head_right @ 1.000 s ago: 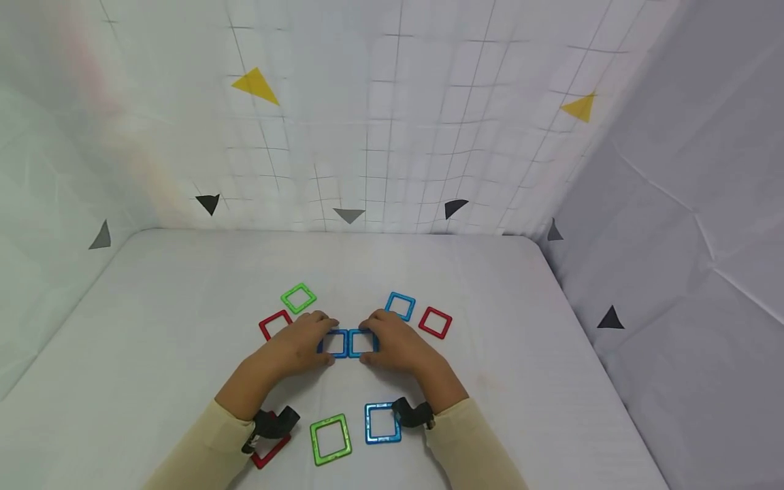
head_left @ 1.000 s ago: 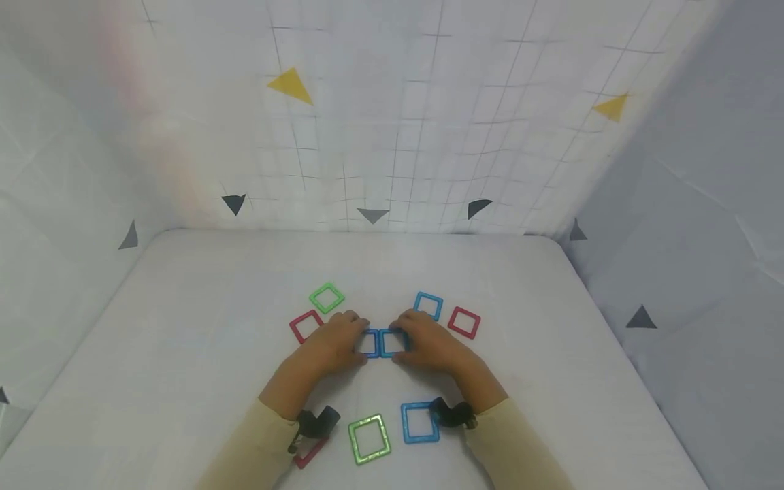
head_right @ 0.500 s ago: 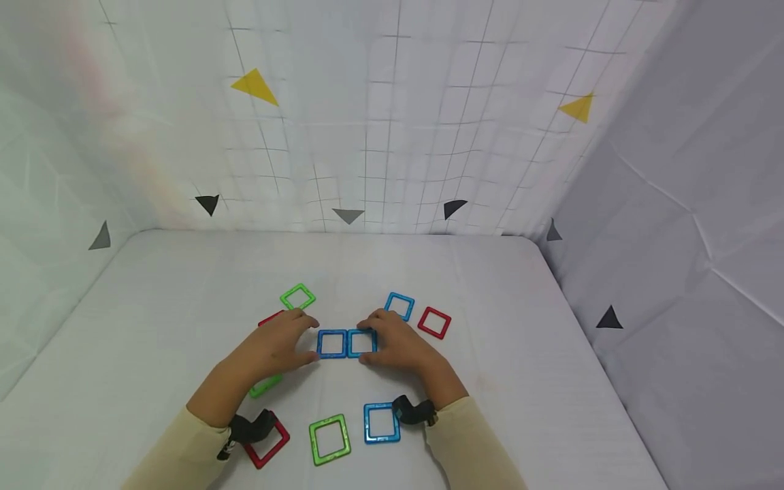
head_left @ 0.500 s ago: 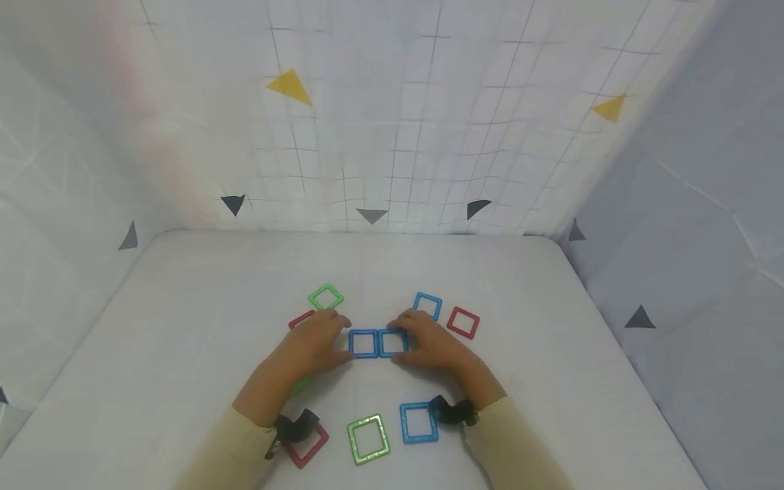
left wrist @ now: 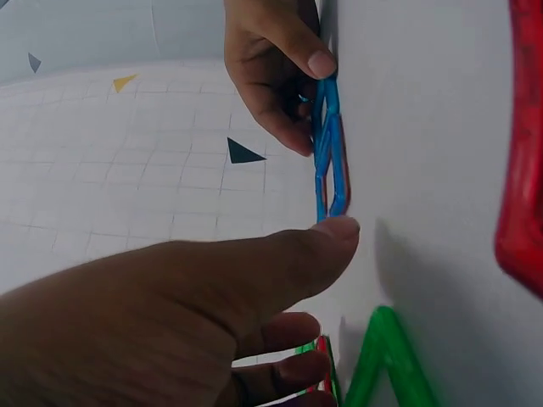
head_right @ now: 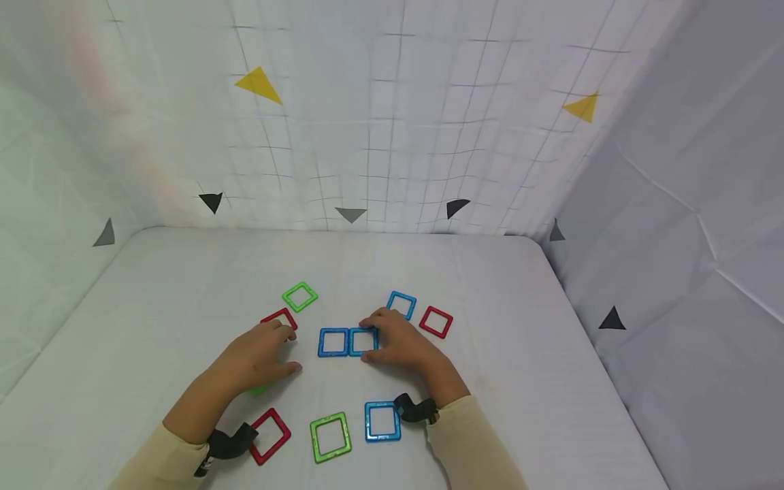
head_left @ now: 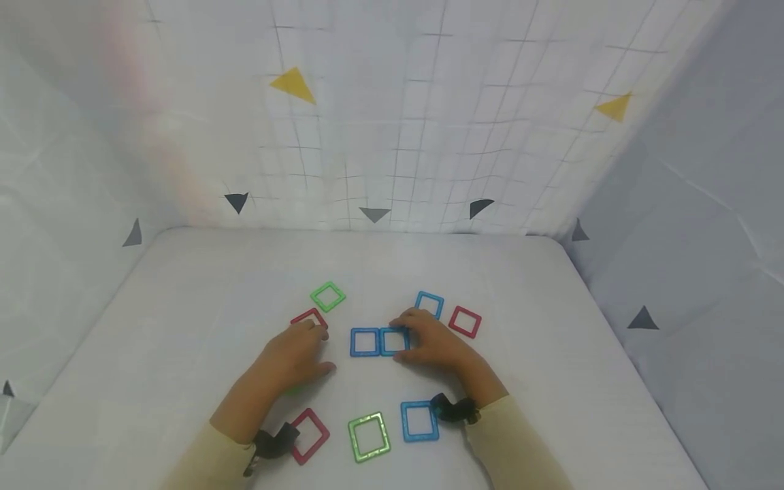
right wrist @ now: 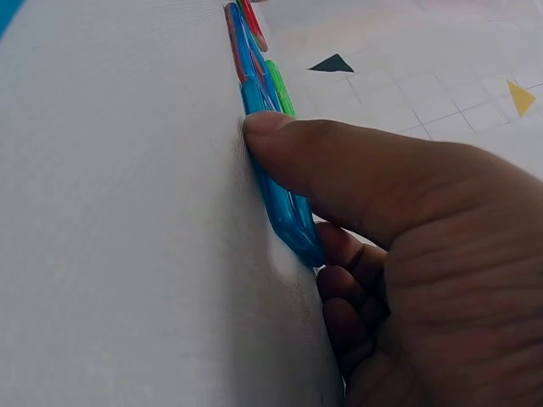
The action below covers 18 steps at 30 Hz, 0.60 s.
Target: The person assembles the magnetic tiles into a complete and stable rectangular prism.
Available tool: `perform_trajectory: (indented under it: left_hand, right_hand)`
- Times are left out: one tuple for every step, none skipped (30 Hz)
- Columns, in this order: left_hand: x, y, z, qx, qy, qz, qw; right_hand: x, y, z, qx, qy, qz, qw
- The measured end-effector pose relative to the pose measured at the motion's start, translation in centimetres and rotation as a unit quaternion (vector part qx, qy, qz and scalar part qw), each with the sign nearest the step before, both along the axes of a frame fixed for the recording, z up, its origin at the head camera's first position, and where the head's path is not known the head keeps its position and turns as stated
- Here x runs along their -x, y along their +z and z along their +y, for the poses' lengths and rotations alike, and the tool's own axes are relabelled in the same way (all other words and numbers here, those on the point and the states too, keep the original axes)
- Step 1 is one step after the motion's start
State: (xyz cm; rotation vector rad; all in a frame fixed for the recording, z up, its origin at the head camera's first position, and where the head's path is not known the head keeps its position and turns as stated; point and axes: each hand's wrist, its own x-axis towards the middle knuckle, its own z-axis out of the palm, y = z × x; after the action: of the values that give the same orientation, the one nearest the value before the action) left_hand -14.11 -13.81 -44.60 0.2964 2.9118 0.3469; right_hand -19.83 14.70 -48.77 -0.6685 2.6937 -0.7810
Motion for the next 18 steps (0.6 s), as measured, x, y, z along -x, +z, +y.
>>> perform_trajectory:
  left_hand:
    - [-0.1, 0.0, -0.2, 0.000, 0.000, 0.000, 1.0000]
    - [-0.1, -0.1, -0.3, 0.001, -0.002, 0.001, 1.0000]
    - [-0.1, -0.1, -0.5, 0.001, -0.002, 0.000, 1.0000]
    - [-0.2, -0.2, -0.6, 0.001, -0.001, -0.002, 1.0000]
    - [-0.2, -0.2, -0.8, 0.004, -0.001, -0.002, 1.0000]
    - [-0.2, -0.3, -0.9, 0.004, 0.002, -0.004, 1.0000]
    - [-0.3, -0.3, -1.0, 0.004, 0.005, -0.005, 1.0000]
    - [-0.3, -0.3, -1.1, 0.005, 0.007, -0.007, 0.9999]
    - [-0.4, -0.2, -1.2, 0.005, 0.011, -0.009, 0.9999]
    - [-0.5, -0.2, -1.2, 0.005, 0.013, -0.010, 0.9999]
    - [-0.6, -0.1, -1.3, 0.005, 0.014, -0.011, 0.9998]
    - [-0.7, -0.1, -1.3, 0.005, 0.015, -0.012, 0.9998]
    - [-0.8, 0.0, -1.4, 0.005, 0.013, -0.012, 0.9998]
    - [-1.0, 0.1, -1.4, 0.005, 0.013, -0.014, 0.9998]
    - [-1.1, 0.1, -1.5, 0.004, 0.014, -0.014, 0.9998]
    - [-1.2, 0.2, -1.5, 0.005, 0.014, -0.014, 0.9998]
    - [-1.3, 0.4, -1.5, 0.006, 0.015, -0.016, 0.9997]
    - [-1.3, 0.5, -1.6, 0.007, 0.017, -0.018, 0.9997]
  right_hand:
    - [0.0, 0.0, 0.0, 0.001, 0.001, 0.000, 1.000]
    - [0.0, 0.0, 0.0, 0.002, 0.001, -0.001, 1.000]
    - [0.0, 0.1, 0.0, 0.004, 0.002, 0.000, 1.000]
    - [0.0, 0.1, 0.0, 0.005, 0.004, 0.001, 1.000]
    - [0.1, 0.1, 0.0, 0.002, 0.001, 0.001, 1.000]
    - [0.1, 0.1, 0.1, 0.002, 0.000, 0.002, 1.000]
    - [0.1, 0.1, 0.1, 0.001, -0.002, 0.003, 1.000]
    - [0.1, 0.1, 0.1, 0.001, -0.002, 0.004, 1.000]
    - [0.1, 0.0, 0.1, 0.002, -0.004, 0.002, 1.000]
    - [0.1, 0.0, 0.1, 0.001, -0.006, -0.001, 1.000]
    - [0.0, 0.0, 0.1, 0.001, -0.008, -0.004, 1.000]
    - [0.0, 0.0, 0.1, 0.002, -0.010, -0.007, 1.000]
    - [0.0, 0.0, 0.1, 0.002, -0.012, -0.010, 1.000]
    - [0.0, 0.0, 0.0, 0.002, -0.014, -0.013, 1.000]
    - [-0.1, 0.0, 0.1, 0.001, -0.017, -0.015, 1.000]
    - [-0.1, 0.1, 0.1, 0.001, -0.016, -0.014, 1.000]
    - [-0.1, 0.1, 0.1, 0.000, -0.016, -0.013, 1.000]
    - [-0.1, 0.1, 0.1, -0.001, -0.016, -0.012, 1.000]
